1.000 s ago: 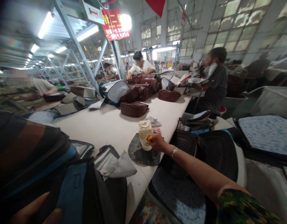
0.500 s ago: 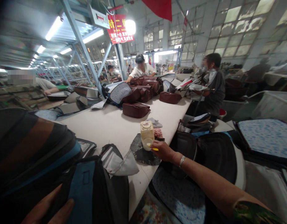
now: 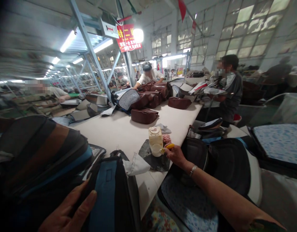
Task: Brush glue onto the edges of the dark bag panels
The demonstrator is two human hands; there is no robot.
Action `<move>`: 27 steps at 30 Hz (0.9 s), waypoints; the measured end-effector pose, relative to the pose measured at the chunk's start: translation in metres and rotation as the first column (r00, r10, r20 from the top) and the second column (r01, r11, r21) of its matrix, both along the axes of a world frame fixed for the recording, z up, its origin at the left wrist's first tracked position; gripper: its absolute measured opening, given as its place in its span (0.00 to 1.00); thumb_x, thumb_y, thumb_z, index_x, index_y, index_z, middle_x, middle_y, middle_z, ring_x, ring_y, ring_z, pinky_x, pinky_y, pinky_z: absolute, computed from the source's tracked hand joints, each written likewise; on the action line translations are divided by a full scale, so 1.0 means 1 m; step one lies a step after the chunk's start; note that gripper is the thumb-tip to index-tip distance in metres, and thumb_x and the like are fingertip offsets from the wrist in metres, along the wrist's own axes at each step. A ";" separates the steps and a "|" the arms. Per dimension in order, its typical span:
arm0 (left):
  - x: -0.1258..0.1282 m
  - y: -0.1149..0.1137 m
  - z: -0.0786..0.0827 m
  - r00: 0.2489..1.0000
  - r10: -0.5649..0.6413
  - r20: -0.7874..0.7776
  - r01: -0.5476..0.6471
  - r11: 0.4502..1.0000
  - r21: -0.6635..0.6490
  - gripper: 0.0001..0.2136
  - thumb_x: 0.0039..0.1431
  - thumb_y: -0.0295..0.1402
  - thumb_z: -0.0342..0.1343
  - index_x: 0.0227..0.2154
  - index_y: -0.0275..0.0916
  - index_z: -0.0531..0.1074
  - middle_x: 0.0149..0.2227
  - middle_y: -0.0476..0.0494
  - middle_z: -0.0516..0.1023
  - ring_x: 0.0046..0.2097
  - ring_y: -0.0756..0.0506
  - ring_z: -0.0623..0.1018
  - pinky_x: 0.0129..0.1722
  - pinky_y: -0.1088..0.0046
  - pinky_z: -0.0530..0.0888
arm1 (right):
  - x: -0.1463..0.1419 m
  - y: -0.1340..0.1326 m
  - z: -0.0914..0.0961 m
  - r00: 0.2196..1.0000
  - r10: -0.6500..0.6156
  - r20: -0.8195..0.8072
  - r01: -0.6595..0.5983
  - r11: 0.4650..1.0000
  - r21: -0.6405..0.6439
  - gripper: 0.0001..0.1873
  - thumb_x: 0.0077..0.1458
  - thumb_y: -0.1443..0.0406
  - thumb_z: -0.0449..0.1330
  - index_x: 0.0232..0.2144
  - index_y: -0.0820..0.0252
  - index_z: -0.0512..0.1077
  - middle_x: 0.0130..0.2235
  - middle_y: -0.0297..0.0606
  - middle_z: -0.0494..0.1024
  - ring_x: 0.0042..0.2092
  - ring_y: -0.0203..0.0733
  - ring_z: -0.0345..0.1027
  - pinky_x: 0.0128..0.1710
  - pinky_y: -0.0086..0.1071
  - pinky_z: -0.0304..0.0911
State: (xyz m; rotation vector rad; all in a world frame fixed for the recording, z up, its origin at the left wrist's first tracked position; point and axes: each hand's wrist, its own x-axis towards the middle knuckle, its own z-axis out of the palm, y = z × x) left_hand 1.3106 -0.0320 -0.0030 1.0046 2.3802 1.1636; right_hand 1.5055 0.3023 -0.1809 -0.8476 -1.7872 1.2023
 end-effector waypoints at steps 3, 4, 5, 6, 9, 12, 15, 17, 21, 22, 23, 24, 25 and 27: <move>0.006 0.002 0.004 0.998 -0.033 0.049 0.030 0.998 0.050 0.28 0.53 0.56 0.54 0.55 0.49 0.71 0.57 0.49 0.75 0.58 0.39 0.74 0.59 0.62 0.71 | 0.002 -0.003 0.007 1.000 0.028 -0.009 -0.028 1.000 -0.006 0.20 0.53 0.49 0.61 0.37 0.59 0.74 0.30 0.36 0.78 0.24 0.38 0.70 0.23 0.31 0.66; 0.010 0.003 0.005 0.997 -0.047 0.057 0.043 0.996 0.074 0.28 0.54 0.54 0.55 0.55 0.48 0.70 0.58 0.47 0.74 0.59 0.39 0.73 0.59 0.61 0.71 | 0.001 -0.005 0.011 0.999 0.041 -0.007 -0.041 0.999 -0.007 0.20 0.52 0.49 0.62 0.36 0.59 0.74 0.29 0.35 0.77 0.23 0.39 0.69 0.22 0.31 0.66; 0.013 0.005 0.007 0.997 -0.058 0.058 0.052 0.994 0.100 0.28 0.54 0.53 0.55 0.55 0.46 0.70 0.58 0.46 0.74 0.59 0.39 0.72 0.59 0.61 0.71 | 0.000 -0.006 0.015 0.999 0.054 -0.002 -0.054 0.999 -0.005 0.20 0.50 0.49 0.63 0.35 0.59 0.74 0.27 0.35 0.77 0.22 0.39 0.68 0.21 0.31 0.65; 0.017 0.006 0.009 0.996 -0.067 0.051 0.060 0.990 0.126 0.27 0.55 0.52 0.55 0.55 0.44 0.71 0.57 0.45 0.75 0.59 0.38 0.73 0.59 0.62 0.71 | -0.001 -0.008 0.022 0.998 0.060 0.001 -0.060 0.998 0.004 0.19 0.49 0.50 0.64 0.32 0.60 0.74 0.25 0.34 0.76 0.21 0.38 0.67 0.19 0.31 0.63; 0.026 0.012 0.015 0.991 -0.128 0.031 0.120 0.974 0.193 0.25 0.56 0.50 0.55 0.53 0.41 0.72 0.54 0.42 0.77 0.55 0.40 0.76 0.55 0.65 0.74 | -0.001 -0.008 0.058 0.999 0.042 -0.023 -0.041 0.998 0.057 0.17 0.47 0.52 0.65 0.25 0.60 0.73 0.22 0.34 0.73 0.22 0.37 0.63 0.19 0.29 0.60; 0.035 0.016 0.017 0.978 -0.206 0.027 0.195 0.958 0.212 0.24 0.59 0.49 0.53 0.52 0.41 0.73 0.50 0.42 0.79 0.50 0.42 0.78 0.50 0.69 0.77 | 0.000 -0.009 0.118 0.995 0.029 -0.095 -0.019 0.994 0.104 0.16 0.52 0.53 0.62 0.29 0.61 0.73 0.23 0.33 0.72 0.23 0.34 0.62 0.20 0.28 0.58; 0.042 0.018 0.013 0.982 -0.182 -0.052 0.189 0.963 0.191 0.24 0.59 0.49 0.53 0.52 0.40 0.74 0.52 0.41 0.79 0.54 0.39 0.77 0.52 0.65 0.77 | 0.000 -0.023 0.191 0.986 0.043 -0.164 -0.020 0.990 0.140 0.15 0.53 0.54 0.62 0.32 0.62 0.73 0.20 0.28 0.67 0.20 0.30 0.55 0.18 0.26 0.52; 0.047 0.017 0.007 0.979 -0.145 -0.145 0.169 0.970 0.173 0.23 0.59 0.48 0.54 0.52 0.41 0.74 0.54 0.41 0.77 0.57 0.37 0.74 0.55 0.62 0.75 | 0.000 -0.043 0.236 0.953 0.142 -0.266 -0.104 0.983 0.154 0.14 0.53 0.56 0.63 0.31 0.62 0.72 0.19 0.27 0.66 0.19 0.29 0.54 0.18 0.25 0.51; 0.054 0.017 -0.004 0.934 -0.151 -0.324 0.213 0.963 0.165 0.19 0.59 0.45 0.54 0.51 0.45 0.75 0.52 0.46 0.79 0.56 0.39 0.76 0.57 0.62 0.73 | -0.002 -0.091 0.294 0.882 0.417 -0.220 -0.324 0.874 0.362 0.08 0.54 0.62 0.63 0.28 0.61 0.71 0.23 0.27 0.68 0.24 0.29 0.57 0.23 0.24 0.56; 0.056 0.017 -0.004 0.919 -0.160 -0.360 0.234 0.957 0.174 0.18 0.60 0.44 0.54 0.50 0.45 0.75 0.51 0.46 0.80 0.55 0.40 0.77 0.56 0.64 0.74 | -0.003 -0.101 0.301 0.867 0.470 -0.163 -0.373 0.831 0.412 0.07 0.55 0.63 0.62 0.28 0.61 0.71 0.24 0.28 0.68 0.25 0.29 0.59 0.24 0.24 0.57; 0.058 0.017 -0.004 0.906 -0.166 -0.390 0.253 0.950 0.182 0.18 0.60 0.43 0.54 0.50 0.44 0.75 0.50 0.46 0.80 0.54 0.41 0.77 0.55 0.65 0.75 | -0.004 -0.110 0.306 0.853 0.513 -0.102 -0.418 0.786 0.455 0.07 0.56 0.64 0.61 0.27 0.61 0.70 0.25 0.28 0.68 0.26 0.30 0.59 0.25 0.24 0.58; 0.060 0.017 -0.003 0.894 -0.169 -0.415 0.267 0.945 0.190 0.17 0.60 0.42 0.54 0.50 0.44 0.75 0.50 0.46 0.80 0.53 0.41 0.78 0.54 0.67 0.76 | -0.006 -0.117 0.309 0.836 0.547 -0.042 -0.461 0.741 0.489 0.08 0.57 0.64 0.60 0.27 0.60 0.70 0.25 0.28 0.68 0.27 0.30 0.60 0.26 0.24 0.59; 0.061 0.017 -0.002 0.885 -0.171 -0.432 0.276 0.942 0.192 0.17 0.61 0.41 0.54 0.50 0.44 0.75 0.49 0.45 0.81 0.52 0.42 0.79 0.52 0.68 0.77 | -0.008 -0.123 0.310 0.819 0.574 0.011 -0.496 0.698 0.516 0.08 0.57 0.65 0.59 0.27 0.60 0.69 0.25 0.27 0.67 0.26 0.30 0.60 0.26 0.24 0.59; 0.063 0.017 -0.001 0.872 -0.189 -0.451 0.293 0.940 0.172 0.17 0.62 0.41 0.52 0.51 0.43 0.74 0.49 0.44 0.81 0.51 0.42 0.79 0.50 0.69 0.78 | -0.014 -0.131 0.310 0.791 0.602 0.107 -0.548 0.621 0.560 0.09 0.58 0.65 0.58 0.26 0.59 0.68 0.24 0.27 0.67 0.26 0.29 0.59 0.26 0.24 0.58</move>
